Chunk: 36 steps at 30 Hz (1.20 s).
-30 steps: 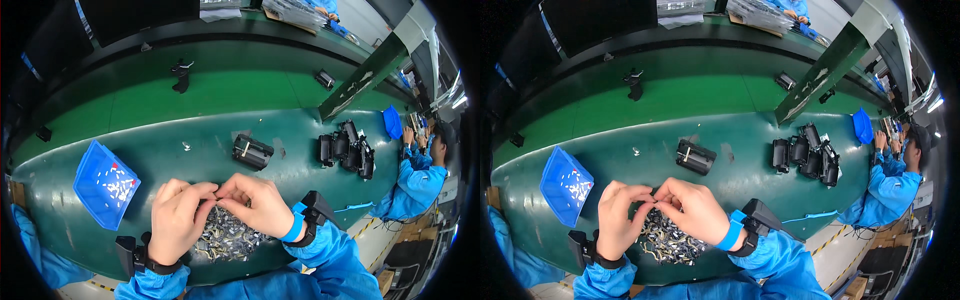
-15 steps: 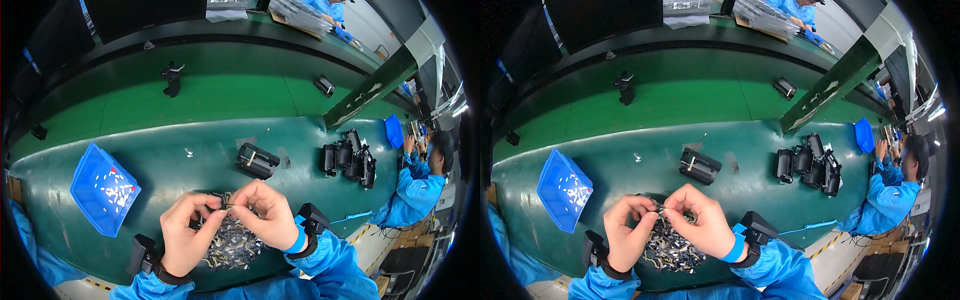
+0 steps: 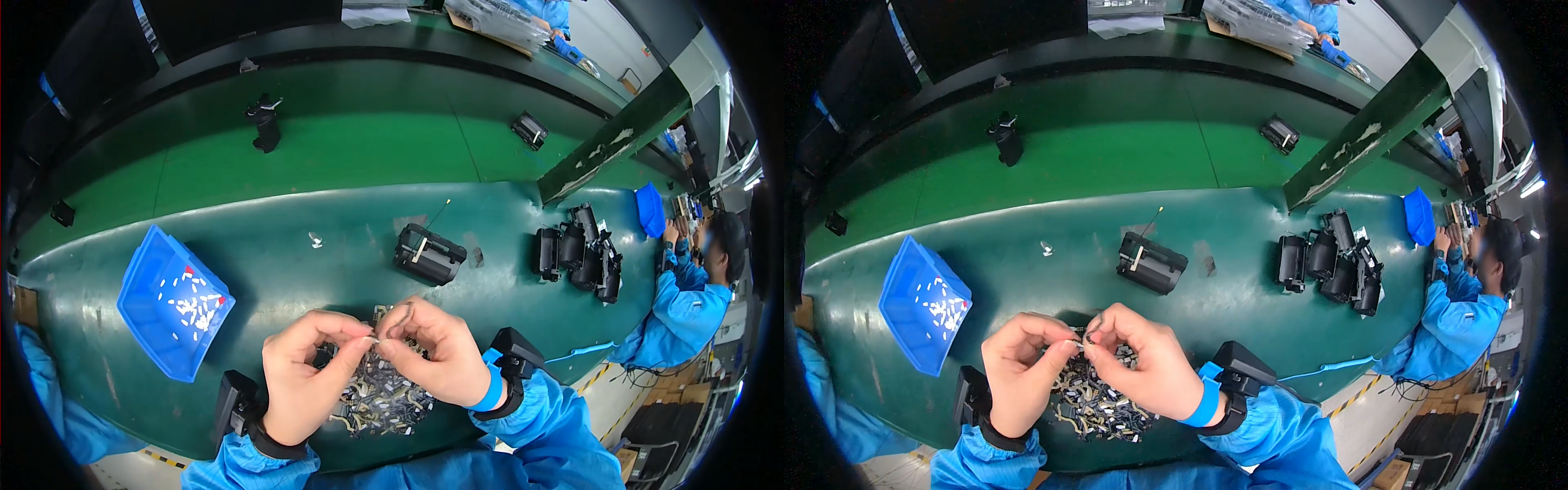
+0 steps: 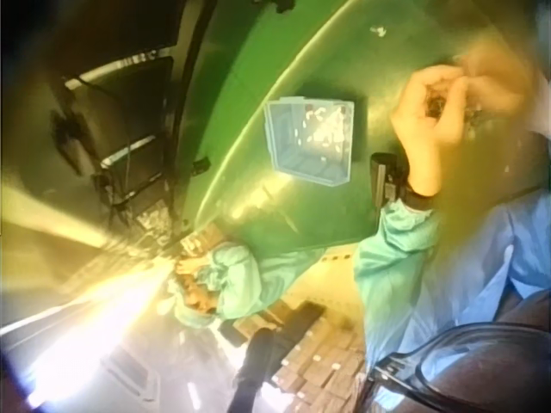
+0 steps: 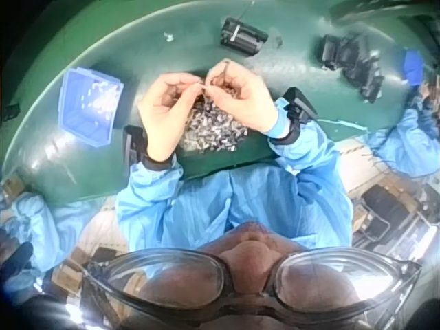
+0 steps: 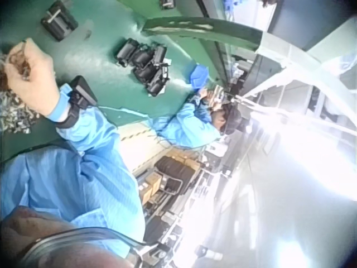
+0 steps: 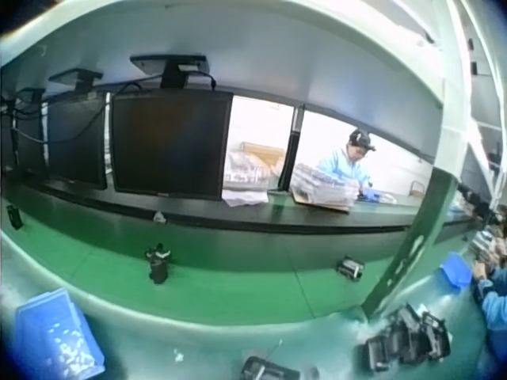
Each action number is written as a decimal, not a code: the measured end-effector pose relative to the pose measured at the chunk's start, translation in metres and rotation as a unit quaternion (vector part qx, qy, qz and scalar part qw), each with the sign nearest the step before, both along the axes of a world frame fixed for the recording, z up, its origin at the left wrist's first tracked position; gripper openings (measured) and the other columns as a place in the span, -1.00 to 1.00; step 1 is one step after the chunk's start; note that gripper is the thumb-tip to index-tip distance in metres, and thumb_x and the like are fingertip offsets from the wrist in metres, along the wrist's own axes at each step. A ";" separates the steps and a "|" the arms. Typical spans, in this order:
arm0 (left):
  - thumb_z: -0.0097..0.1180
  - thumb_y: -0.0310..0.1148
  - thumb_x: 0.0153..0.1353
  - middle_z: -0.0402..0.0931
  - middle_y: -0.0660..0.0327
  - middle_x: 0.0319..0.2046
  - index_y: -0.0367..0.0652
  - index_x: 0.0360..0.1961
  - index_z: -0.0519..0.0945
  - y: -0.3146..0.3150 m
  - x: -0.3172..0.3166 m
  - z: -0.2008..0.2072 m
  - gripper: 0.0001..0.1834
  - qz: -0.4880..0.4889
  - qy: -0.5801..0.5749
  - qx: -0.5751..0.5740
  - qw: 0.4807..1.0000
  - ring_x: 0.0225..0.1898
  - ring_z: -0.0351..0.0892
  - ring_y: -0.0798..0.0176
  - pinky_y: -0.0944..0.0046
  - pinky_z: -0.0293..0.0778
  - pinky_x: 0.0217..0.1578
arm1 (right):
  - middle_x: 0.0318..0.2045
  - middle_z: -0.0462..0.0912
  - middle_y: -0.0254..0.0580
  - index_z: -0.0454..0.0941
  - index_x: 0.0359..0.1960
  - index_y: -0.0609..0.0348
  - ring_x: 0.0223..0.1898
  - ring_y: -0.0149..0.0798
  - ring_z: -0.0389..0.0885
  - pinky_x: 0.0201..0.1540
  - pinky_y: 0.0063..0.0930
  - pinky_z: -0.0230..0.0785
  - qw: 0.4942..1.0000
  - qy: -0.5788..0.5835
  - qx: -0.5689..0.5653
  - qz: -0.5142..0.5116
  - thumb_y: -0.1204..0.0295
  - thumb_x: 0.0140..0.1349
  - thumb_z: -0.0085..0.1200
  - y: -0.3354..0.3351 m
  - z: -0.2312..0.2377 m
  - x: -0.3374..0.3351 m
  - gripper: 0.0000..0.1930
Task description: Manually assemble wires and small components into a plastic electronic housing.
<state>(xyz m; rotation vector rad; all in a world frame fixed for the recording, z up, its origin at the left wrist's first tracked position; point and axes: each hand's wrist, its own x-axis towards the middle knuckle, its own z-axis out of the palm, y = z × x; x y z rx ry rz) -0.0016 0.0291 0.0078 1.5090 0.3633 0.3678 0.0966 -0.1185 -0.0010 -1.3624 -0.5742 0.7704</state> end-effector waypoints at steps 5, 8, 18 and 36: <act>0.27 -0.65 0.09 0.66 0.22 -0.39 -0.33 -0.32 0.64 -0.005 0.004 0.002 -0.89 0.043 -0.003 -0.016 0.999 -0.35 0.62 0.46 0.45 0.52 -0.27 | -0.37 0.55 -0.37 0.50 -0.27 0.22 -0.30 -0.55 0.51 -0.19 -0.62 0.40 0.999 -0.039 -0.004 -0.007 0.65 0.15 0.13 0.003 0.004 0.001 -0.86; 0.30 -0.63 0.04 0.67 0.17 -0.41 -0.28 -0.31 0.66 -0.007 0.009 -0.001 -0.84 0.042 -0.034 0.178 0.983 -0.42 0.66 0.38 0.45 0.52 -0.38 | -0.36 0.55 -0.37 0.50 -0.28 0.24 -0.31 -0.56 0.48 -0.19 -0.62 0.38 0.998 -0.047 -0.011 -0.033 0.65 0.17 0.13 0.000 0.003 0.004 -0.88; 0.30 -0.66 -0.05 0.66 0.11 -0.35 -0.24 -0.30 0.66 -0.008 0.009 0.002 -0.76 0.039 -0.103 0.321 0.941 -0.42 0.69 0.17 0.32 0.58 -0.42 | -0.44 0.54 -0.37 0.50 -0.32 0.25 -0.39 -0.56 0.49 -0.29 -0.64 0.40 0.992 -0.114 -0.018 -0.053 0.63 0.13 0.17 0.001 0.003 0.000 -0.89; 0.08 -0.65 0.14 0.56 0.13 -0.39 -0.35 -0.38 0.53 0.087 -0.034 0.028 -0.97 0.357 0.058 0.468 0.806 -0.30 0.56 0.20 0.30 0.43 -0.14 | -0.39 0.52 -0.36 0.44 -0.31 0.20 -0.34 -0.54 0.44 -0.23 -0.59 0.34 0.996 -0.093 -0.013 -0.011 0.62 0.20 0.07 -0.002 0.014 0.007 -0.92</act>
